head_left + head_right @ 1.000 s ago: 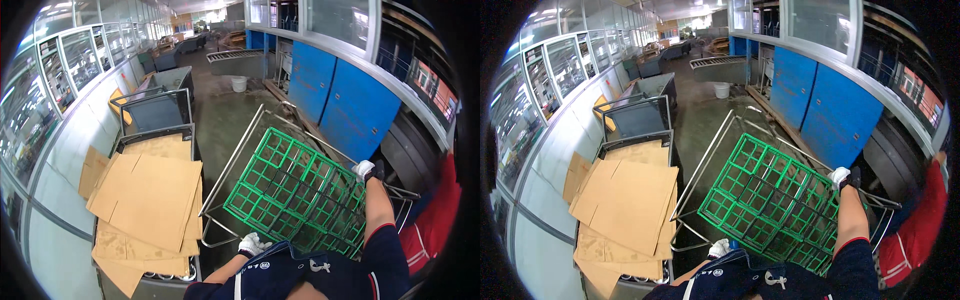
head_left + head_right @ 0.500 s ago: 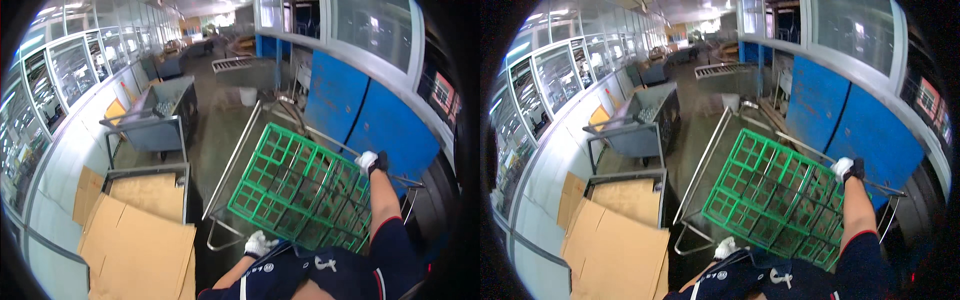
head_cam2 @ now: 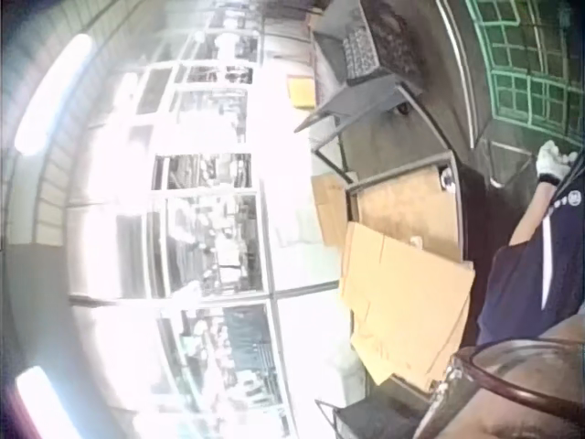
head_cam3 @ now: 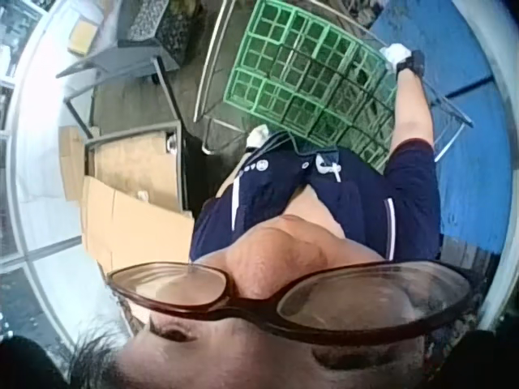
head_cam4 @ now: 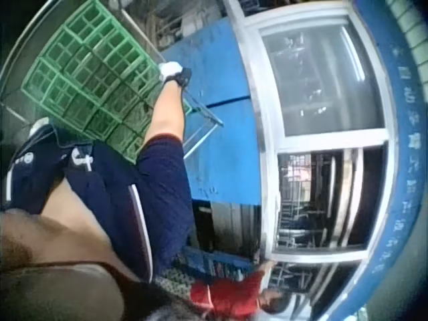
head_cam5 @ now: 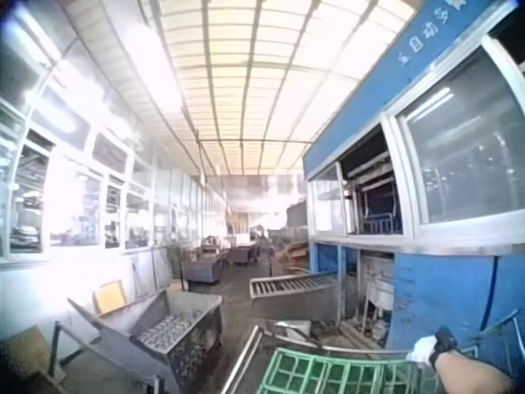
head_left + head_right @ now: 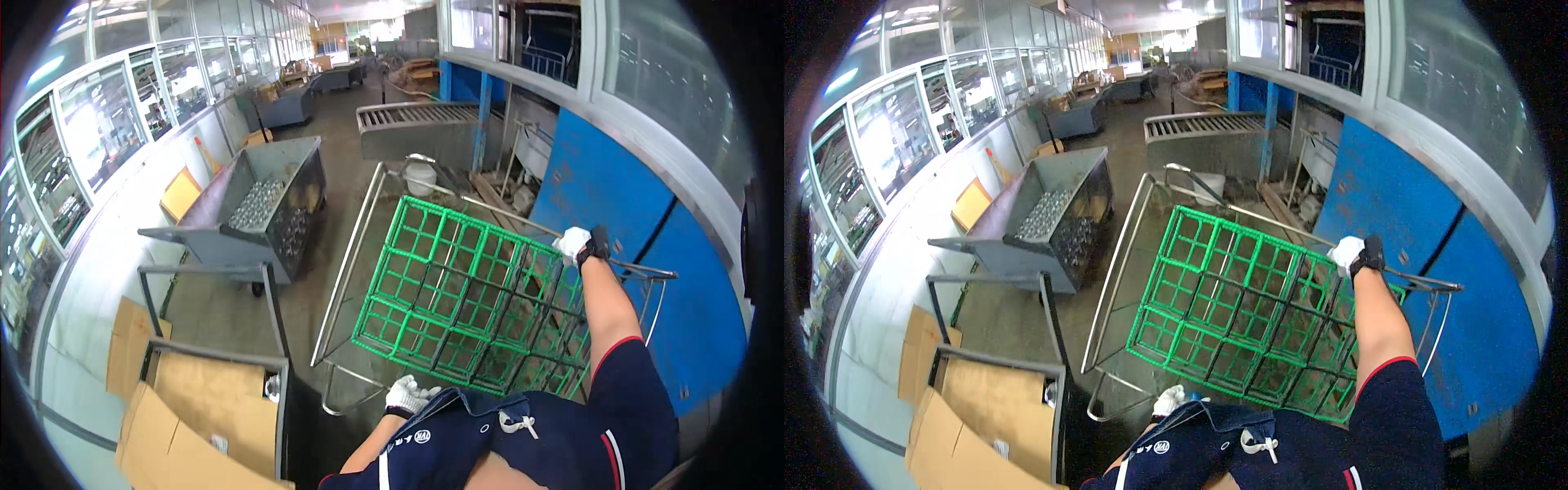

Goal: Picking up pistons from a green rack and placing them into a large storage bin.

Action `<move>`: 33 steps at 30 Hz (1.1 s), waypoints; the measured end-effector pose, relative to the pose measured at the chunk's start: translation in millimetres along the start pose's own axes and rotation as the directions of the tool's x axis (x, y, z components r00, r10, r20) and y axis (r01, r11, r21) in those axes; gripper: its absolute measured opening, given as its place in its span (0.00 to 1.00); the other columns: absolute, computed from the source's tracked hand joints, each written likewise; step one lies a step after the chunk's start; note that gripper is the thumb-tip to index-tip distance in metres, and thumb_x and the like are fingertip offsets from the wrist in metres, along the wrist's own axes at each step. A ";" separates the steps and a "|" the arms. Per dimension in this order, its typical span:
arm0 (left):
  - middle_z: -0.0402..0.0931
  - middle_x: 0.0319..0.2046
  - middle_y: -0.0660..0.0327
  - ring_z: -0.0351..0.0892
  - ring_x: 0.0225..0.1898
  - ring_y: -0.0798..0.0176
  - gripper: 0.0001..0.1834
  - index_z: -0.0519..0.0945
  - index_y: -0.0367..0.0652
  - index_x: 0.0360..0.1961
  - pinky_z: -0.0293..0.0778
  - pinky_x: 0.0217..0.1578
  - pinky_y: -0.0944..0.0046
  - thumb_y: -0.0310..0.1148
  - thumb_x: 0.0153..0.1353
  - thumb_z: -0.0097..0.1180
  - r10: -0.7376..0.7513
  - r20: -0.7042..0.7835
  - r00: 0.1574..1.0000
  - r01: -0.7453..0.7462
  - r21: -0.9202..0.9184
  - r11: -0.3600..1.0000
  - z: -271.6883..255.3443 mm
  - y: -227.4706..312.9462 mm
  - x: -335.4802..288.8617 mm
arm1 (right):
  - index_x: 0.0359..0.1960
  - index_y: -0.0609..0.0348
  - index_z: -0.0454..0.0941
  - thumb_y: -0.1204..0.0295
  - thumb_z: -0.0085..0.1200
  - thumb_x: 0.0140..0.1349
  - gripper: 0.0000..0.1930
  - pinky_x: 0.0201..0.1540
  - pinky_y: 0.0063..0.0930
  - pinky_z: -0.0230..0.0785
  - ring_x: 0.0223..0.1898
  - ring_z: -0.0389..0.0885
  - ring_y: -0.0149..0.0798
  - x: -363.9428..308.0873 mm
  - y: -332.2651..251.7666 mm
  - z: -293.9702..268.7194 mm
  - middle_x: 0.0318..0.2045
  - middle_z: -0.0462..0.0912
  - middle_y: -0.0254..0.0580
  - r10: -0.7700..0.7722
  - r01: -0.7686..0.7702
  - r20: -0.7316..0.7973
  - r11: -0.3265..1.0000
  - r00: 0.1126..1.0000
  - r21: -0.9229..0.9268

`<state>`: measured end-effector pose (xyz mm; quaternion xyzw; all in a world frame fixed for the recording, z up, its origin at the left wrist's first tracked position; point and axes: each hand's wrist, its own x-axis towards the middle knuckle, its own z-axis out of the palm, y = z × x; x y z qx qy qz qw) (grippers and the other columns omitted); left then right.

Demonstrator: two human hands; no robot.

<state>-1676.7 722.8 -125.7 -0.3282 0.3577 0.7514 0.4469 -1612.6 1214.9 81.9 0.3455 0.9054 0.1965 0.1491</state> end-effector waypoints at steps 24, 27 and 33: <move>0.56 0.09 0.64 0.59 0.13 0.55 0.24 0.61 0.51 0.13 0.74 0.52 0.26 0.38 0.68 0.48 -0.013 0.181 0.983 0.067 -0.297 0.952 261.6 337.8 292.4 | 0.39 0.54 0.88 0.49 0.50 0.65 0.23 0.47 0.46 0.77 0.43 0.86 0.53 510.2 -138.5 -199.3 0.38 0.87 0.52 0.023 0.010 -0.129 0.968 0.991 0.250; 0.58 0.10 0.61 0.63 0.14 0.50 0.22 0.61 0.51 0.14 0.72 0.53 0.21 0.36 0.68 0.46 0.026 0.277 0.961 0.073 -0.339 0.938 213.9 375.4 405.4 | 0.37 0.53 0.89 0.52 0.49 0.66 0.20 0.47 0.45 0.78 0.42 0.87 0.52 553.7 -197.8 -253.6 0.35 0.87 0.51 -0.151 0.182 -0.209 0.974 0.966 0.135; 0.57 0.11 0.61 0.63 0.16 0.49 0.22 0.62 0.50 0.15 0.72 0.53 0.21 0.37 0.69 0.45 0.114 -0.001 0.993 -0.112 -0.201 0.973 329.6 479.5 442.0 | 0.32 0.57 0.89 0.44 0.52 0.62 0.27 0.43 0.43 0.77 0.37 0.87 0.50 690.4 -210.1 -266.5 0.30 0.88 0.50 0.052 0.005 -0.161 0.942 0.986 0.337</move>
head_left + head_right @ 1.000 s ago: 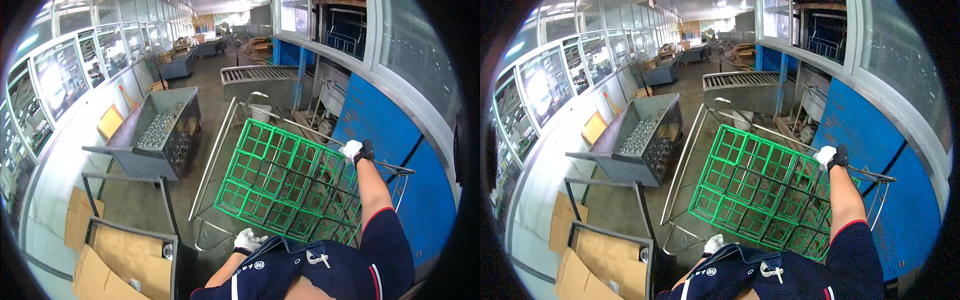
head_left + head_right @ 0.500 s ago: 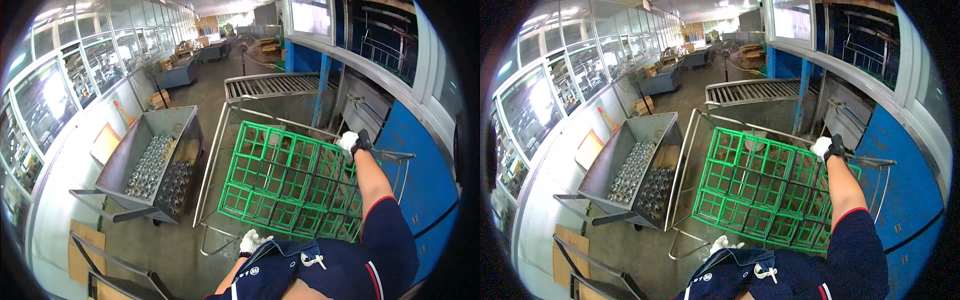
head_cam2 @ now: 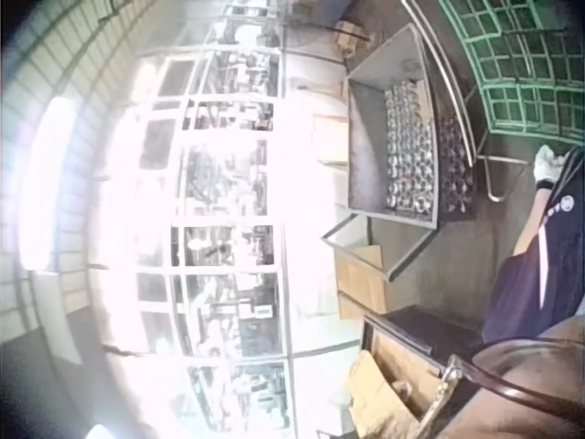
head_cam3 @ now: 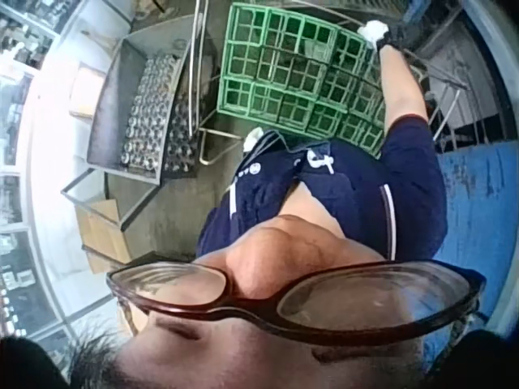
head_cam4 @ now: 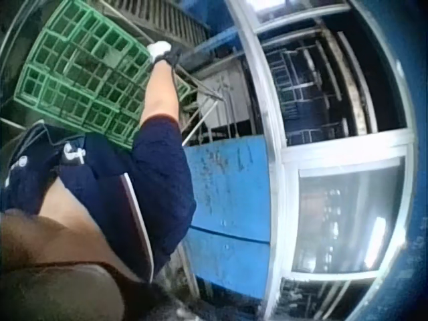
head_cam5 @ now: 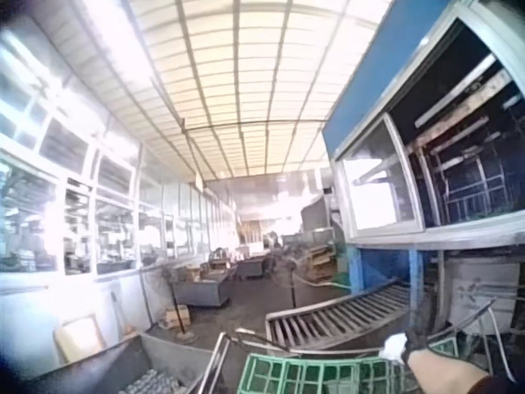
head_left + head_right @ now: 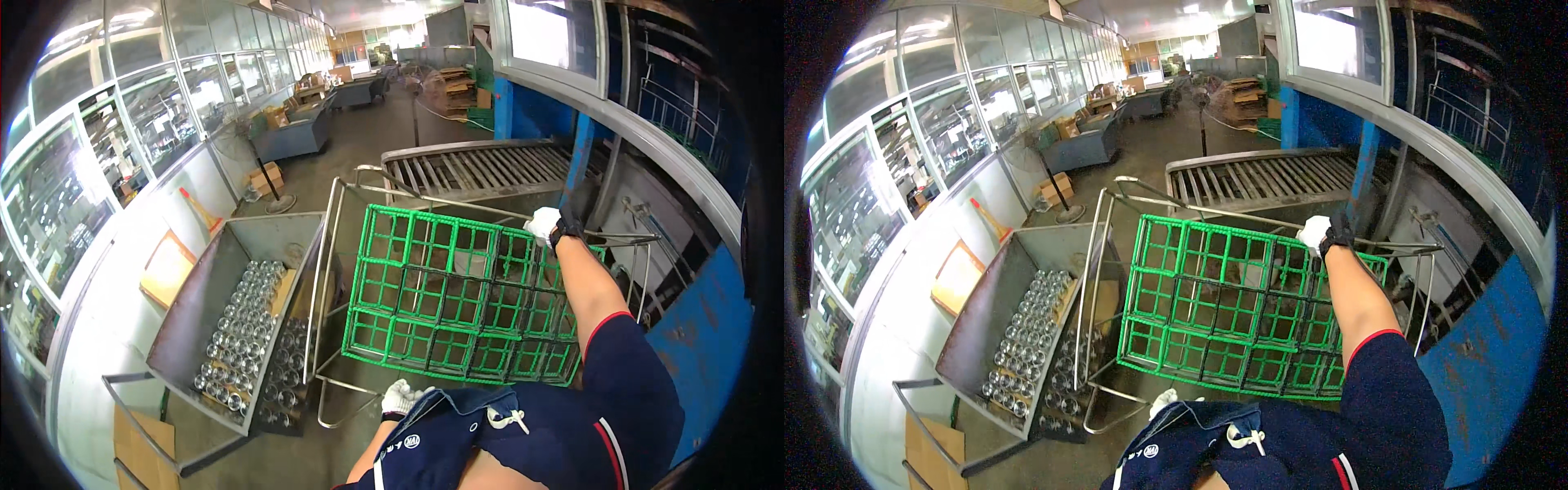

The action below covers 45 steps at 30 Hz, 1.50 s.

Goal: Picking up pistons from a green rack and placing them into a large storage bin.

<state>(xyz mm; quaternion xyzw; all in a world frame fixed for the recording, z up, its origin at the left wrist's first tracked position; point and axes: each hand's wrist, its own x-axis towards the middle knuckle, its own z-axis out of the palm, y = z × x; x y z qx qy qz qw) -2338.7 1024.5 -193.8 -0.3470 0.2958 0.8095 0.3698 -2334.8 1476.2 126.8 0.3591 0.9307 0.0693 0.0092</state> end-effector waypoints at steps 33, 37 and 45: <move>0.65 0.16 0.59 0.78 0.34 0.46 0.21 0.67 0.44 0.16 0.62 0.65 0.25 0.37 0.68 0.50 0.099 0.046 0.994 -0.093 -0.126 0.988 288.9 112.1 74.1 | 0.28 0.42 0.87 0.62 0.52 0.56 0.10 0.36 0.43 0.79 0.36 0.88 0.46 382.5 -157.5 -12.4 0.31 0.88 0.41 -0.211 0.209 -0.120 0.977 0.970 -0.032; 0.66 0.16 0.59 0.80 0.38 0.44 0.21 0.67 0.43 0.17 0.61 0.65 0.25 0.38 0.68 0.50 0.081 0.138 0.987 -0.070 -0.081 0.994 293.5 107.5 48.7 | 0.47 0.54 0.82 0.50 0.60 0.57 0.24 0.48 0.44 0.75 0.44 0.85 0.49 371.6 -169.2 -36.1 0.41 0.86 0.50 -0.186 0.158 -0.227 0.978 0.956 -0.134; 0.69 0.22 0.55 0.73 0.61 0.35 0.24 0.68 0.40 0.15 0.56 0.66 0.21 0.41 0.69 0.47 0.079 0.673 0.735 0.032 -0.151 0.988 337.1 152.3 17.8 | 0.60 0.57 0.76 0.32 0.56 0.55 0.44 0.60 0.42 0.72 0.57 0.80 0.55 161.0 -110.0 -45.2 0.57 0.80 0.55 -0.724 0.444 0.401 0.673 0.562 0.592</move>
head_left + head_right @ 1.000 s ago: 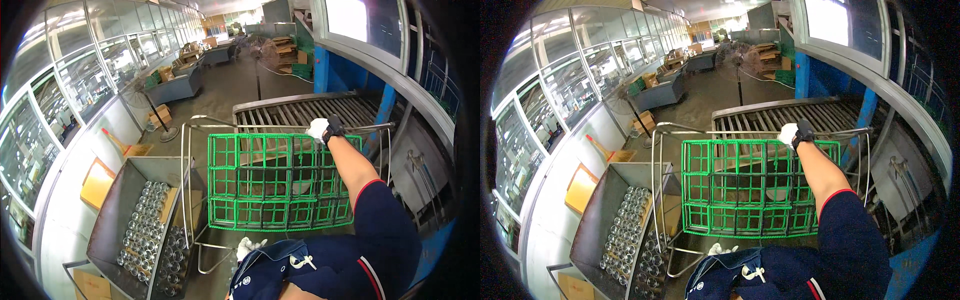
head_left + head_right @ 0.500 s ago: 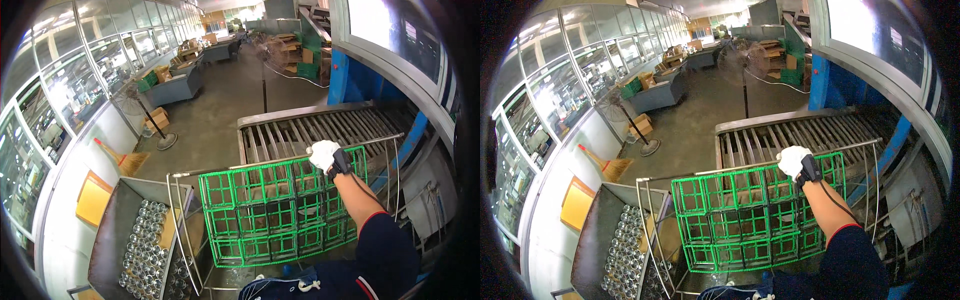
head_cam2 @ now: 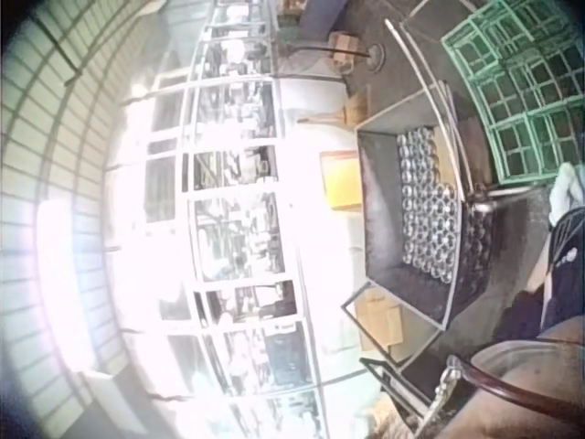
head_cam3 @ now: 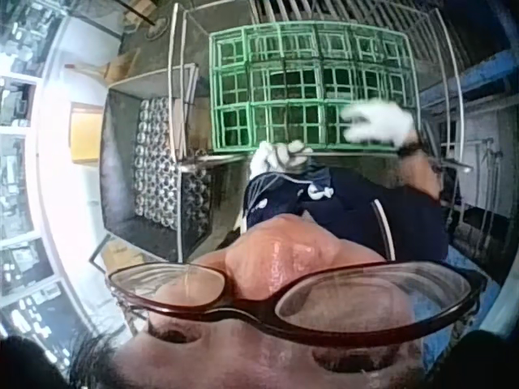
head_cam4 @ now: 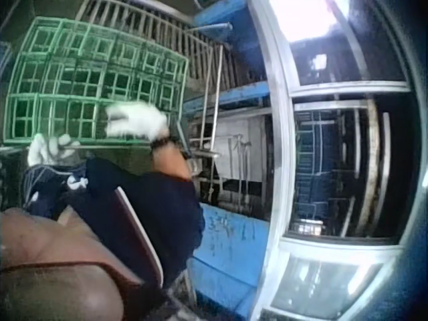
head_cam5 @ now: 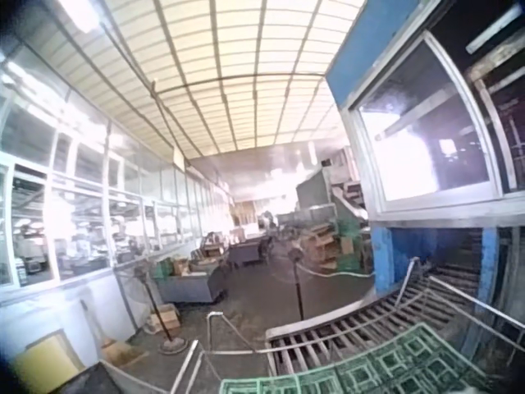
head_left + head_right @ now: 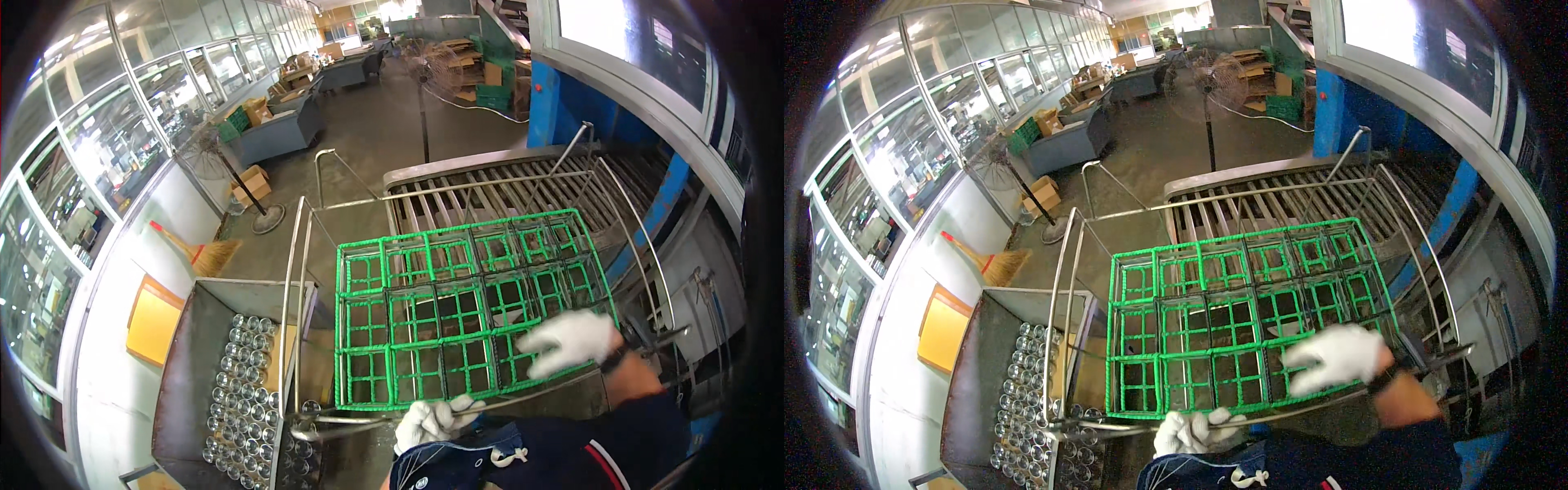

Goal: Picking up pistons from a green rack and placing them into a large storage bin.

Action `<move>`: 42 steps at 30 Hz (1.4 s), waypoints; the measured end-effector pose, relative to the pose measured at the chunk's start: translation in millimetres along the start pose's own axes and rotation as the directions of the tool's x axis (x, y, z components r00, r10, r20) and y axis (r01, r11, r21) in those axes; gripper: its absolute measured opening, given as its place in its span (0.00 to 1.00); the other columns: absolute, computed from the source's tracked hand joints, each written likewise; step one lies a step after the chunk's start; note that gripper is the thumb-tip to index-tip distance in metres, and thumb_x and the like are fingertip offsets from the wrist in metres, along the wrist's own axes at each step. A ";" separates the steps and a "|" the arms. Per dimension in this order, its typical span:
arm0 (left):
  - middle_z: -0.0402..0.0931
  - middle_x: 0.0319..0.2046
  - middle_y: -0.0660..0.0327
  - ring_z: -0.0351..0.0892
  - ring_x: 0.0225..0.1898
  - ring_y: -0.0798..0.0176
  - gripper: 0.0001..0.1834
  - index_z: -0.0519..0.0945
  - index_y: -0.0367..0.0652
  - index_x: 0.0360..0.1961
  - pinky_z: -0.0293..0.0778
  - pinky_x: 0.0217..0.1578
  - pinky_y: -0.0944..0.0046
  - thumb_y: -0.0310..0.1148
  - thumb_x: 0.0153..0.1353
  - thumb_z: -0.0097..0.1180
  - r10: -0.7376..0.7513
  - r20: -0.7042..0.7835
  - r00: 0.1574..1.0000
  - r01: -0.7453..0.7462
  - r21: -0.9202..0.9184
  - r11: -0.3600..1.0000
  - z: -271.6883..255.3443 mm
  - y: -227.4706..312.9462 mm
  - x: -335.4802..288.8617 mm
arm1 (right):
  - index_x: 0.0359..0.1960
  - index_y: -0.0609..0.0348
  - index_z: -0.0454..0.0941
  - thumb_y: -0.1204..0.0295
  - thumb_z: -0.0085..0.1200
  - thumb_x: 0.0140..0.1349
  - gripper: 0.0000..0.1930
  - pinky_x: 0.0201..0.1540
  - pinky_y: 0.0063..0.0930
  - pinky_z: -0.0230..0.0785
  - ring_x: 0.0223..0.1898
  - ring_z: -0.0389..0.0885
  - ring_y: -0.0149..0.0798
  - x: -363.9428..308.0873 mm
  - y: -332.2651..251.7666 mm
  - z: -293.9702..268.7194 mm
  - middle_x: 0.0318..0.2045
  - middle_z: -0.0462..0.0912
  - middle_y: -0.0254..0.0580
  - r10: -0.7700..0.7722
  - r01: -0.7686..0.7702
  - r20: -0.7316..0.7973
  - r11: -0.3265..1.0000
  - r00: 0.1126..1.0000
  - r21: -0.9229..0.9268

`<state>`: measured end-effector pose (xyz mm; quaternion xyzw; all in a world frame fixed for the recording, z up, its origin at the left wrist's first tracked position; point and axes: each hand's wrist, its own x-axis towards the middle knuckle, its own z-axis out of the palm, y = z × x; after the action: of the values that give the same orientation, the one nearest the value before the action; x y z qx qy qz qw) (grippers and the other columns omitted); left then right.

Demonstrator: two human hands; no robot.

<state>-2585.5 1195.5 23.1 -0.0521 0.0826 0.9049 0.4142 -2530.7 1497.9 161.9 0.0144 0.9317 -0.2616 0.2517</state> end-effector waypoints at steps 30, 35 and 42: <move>0.81 0.36 0.47 0.82 0.38 0.41 0.10 0.73 0.40 0.42 0.81 0.40 0.25 0.36 0.73 0.46 0.089 -0.420 0.903 0.032 0.273 0.961 65.3 55.9 416.2 | 0.34 0.45 0.88 0.61 0.62 0.55 0.08 0.38 0.43 0.73 0.32 0.82 0.49 198.5 242.4 -132.1 0.26 0.84 0.44 0.029 -0.542 -0.903 0.808 0.429 -0.232; 0.77 0.25 0.55 0.78 0.25 0.53 0.27 0.80 0.37 0.34 0.79 0.30 0.54 0.56 0.67 0.55 -0.002 -0.405 0.914 0.244 0.547 0.800 64.0 53.9 382.9 | 0.38 0.52 0.88 0.63 0.62 0.58 0.10 0.44 0.41 0.75 0.37 0.84 0.49 189.2 236.6 -122.0 0.31 0.86 0.46 -0.054 -0.378 -0.914 0.899 0.402 -0.220; 0.74 0.21 0.69 0.69 0.19 0.70 0.21 0.83 0.49 0.38 0.64 0.21 0.69 0.56 0.66 0.57 -0.049 -0.270 0.962 0.256 0.819 0.513 -16.1 56.7 323.3 | 0.64 0.66 0.71 0.77 0.59 0.64 0.26 0.64 0.35 0.66 0.63 0.73 0.43 167.2 220.1 -122.0 0.64 0.74 0.48 0.175 0.271 -0.654 0.809 0.736 0.522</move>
<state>-2838.7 1395.5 -39.2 0.0525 0.5500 0.6990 0.4541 -2698.0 1730.6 66.4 0.1597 0.8302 -0.5185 -0.1278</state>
